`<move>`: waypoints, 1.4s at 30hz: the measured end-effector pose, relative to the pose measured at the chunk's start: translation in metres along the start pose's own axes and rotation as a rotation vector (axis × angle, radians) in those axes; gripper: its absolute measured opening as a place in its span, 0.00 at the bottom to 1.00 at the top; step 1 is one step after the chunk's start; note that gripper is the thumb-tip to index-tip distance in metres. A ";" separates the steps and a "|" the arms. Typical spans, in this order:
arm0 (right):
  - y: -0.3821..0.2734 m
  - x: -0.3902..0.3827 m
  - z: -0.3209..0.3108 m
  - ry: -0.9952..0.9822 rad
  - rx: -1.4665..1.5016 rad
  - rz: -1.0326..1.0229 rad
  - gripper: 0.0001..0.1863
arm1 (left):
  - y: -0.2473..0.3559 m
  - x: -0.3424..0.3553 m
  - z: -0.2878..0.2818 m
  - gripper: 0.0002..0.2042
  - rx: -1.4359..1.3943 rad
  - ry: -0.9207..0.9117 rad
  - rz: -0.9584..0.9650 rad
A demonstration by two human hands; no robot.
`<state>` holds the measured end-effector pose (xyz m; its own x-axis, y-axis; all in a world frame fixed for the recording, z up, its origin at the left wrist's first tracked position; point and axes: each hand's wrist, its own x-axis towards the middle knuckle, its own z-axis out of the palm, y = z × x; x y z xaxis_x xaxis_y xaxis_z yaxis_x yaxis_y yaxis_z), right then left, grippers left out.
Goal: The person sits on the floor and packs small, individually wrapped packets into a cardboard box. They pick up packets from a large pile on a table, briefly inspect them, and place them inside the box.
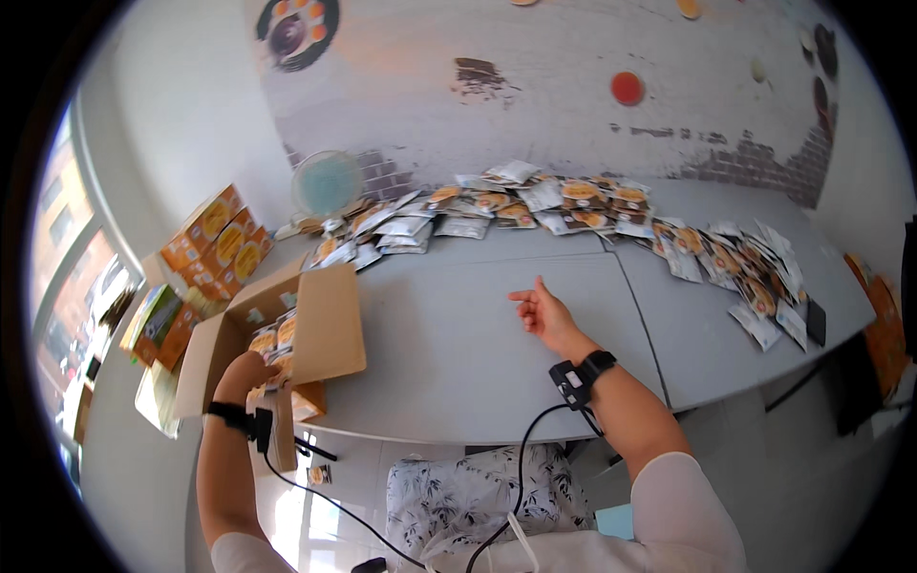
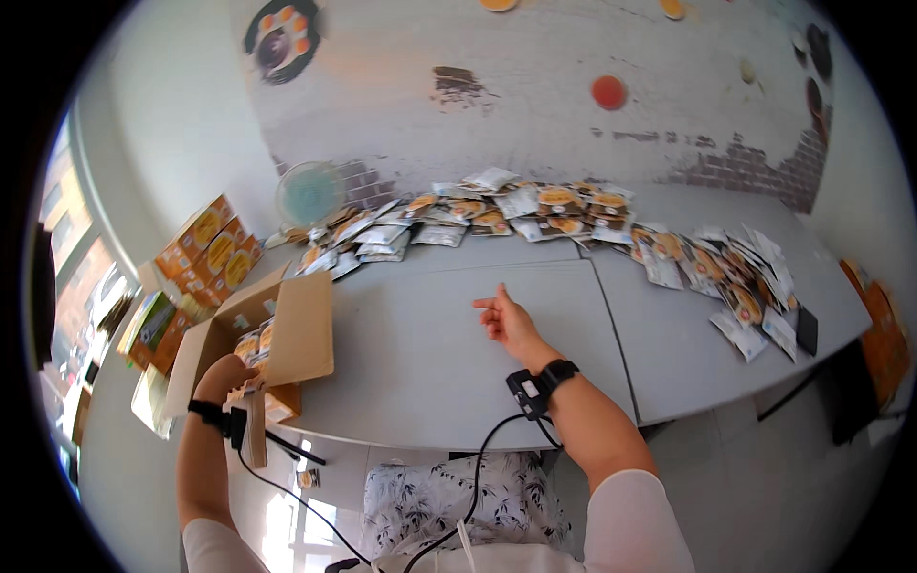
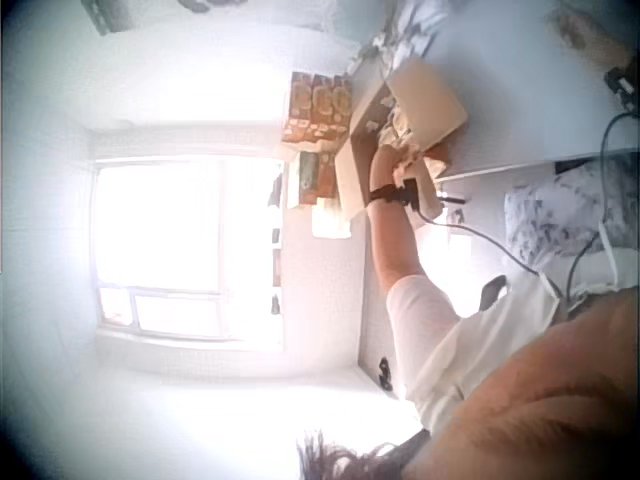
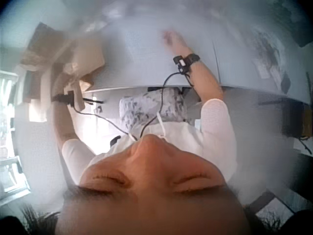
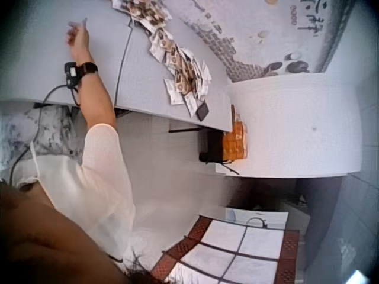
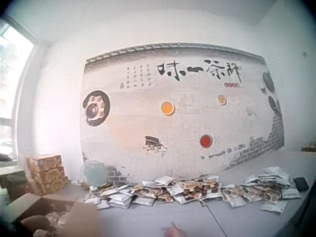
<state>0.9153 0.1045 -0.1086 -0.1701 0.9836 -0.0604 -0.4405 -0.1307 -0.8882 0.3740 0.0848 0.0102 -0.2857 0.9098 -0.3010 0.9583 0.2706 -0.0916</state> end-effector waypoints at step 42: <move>-0.021 0.078 -0.049 0.427 0.001 -0.211 0.13 | 0.351 -0.010 0.097 0.11 -1.649 -0.439 0.975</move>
<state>0.9543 0.1902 -0.1165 0.3008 0.9518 -0.0608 -0.4271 0.0774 -0.9009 0.7131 0.1398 -0.1114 0.5201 0.8472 0.1078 -0.2435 0.0261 0.9696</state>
